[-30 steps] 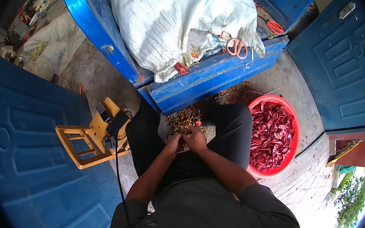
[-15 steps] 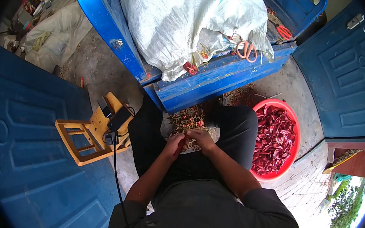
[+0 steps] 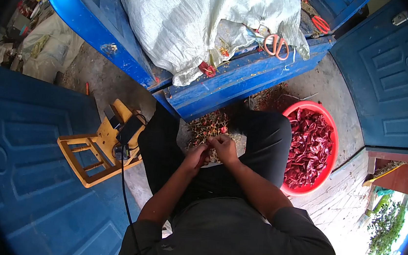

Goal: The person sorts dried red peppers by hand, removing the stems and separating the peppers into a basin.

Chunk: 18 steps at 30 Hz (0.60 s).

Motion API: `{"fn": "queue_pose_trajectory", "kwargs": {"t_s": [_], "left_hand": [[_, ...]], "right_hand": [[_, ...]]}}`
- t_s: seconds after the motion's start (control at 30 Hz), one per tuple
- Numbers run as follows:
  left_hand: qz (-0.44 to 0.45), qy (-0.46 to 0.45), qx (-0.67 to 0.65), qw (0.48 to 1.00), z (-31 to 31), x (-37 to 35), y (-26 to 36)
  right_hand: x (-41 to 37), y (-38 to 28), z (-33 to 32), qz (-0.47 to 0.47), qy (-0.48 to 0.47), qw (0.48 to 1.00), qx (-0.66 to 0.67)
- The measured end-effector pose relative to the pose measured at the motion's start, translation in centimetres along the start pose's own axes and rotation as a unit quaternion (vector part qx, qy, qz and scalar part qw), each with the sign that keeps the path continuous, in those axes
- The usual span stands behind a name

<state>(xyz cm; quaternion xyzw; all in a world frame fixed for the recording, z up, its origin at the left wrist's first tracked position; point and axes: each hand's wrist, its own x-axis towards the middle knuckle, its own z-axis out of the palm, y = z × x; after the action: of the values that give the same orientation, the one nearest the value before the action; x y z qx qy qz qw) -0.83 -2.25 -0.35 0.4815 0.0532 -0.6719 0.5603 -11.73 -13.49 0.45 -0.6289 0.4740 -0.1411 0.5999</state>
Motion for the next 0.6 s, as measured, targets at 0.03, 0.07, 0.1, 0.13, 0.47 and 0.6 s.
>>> {"fn": "queue_pose_trajectory", "kwargs": {"t_s": [0.03, 0.07, 0.1, 0.13, 0.47, 0.6], "left_hand": [[0.0, 0.0, 0.002, 1.0, 0.2, 0.3, 0.1], [-0.001, 0.001, 0.003, 1.0, 0.4, 0.5, 0.2], [-0.008, -0.004, 0.006, 1.0, 0.8, 0.7, 0.2], [-0.015, -0.01, 0.009, 1.0, 1.1, 1.0, 0.3], [-0.004, -0.009, -0.054, 0.999, 4.3, 1.9, 0.2], [0.046, -0.063, -0.04, 0.996, 1.5, -0.4, 1.6]], "right_hand": [[0.2, -0.6, -0.2, 0.001, 0.0, 1.0, 0.002], [0.3, -1.2, -0.7, 0.019, 0.009, 1.0, 0.007], [0.1, -1.8, -1.0, 0.038, 0.019, 0.999, 0.012], [0.3, -1.1, -1.1, 0.038, 0.02, 0.999, 0.012], [2.8, 3.9, -1.8, 0.03, 0.161, 0.986, 0.016], [5.2, 5.1, -5.6, 0.259, 0.149, 0.878, 0.373]]}}
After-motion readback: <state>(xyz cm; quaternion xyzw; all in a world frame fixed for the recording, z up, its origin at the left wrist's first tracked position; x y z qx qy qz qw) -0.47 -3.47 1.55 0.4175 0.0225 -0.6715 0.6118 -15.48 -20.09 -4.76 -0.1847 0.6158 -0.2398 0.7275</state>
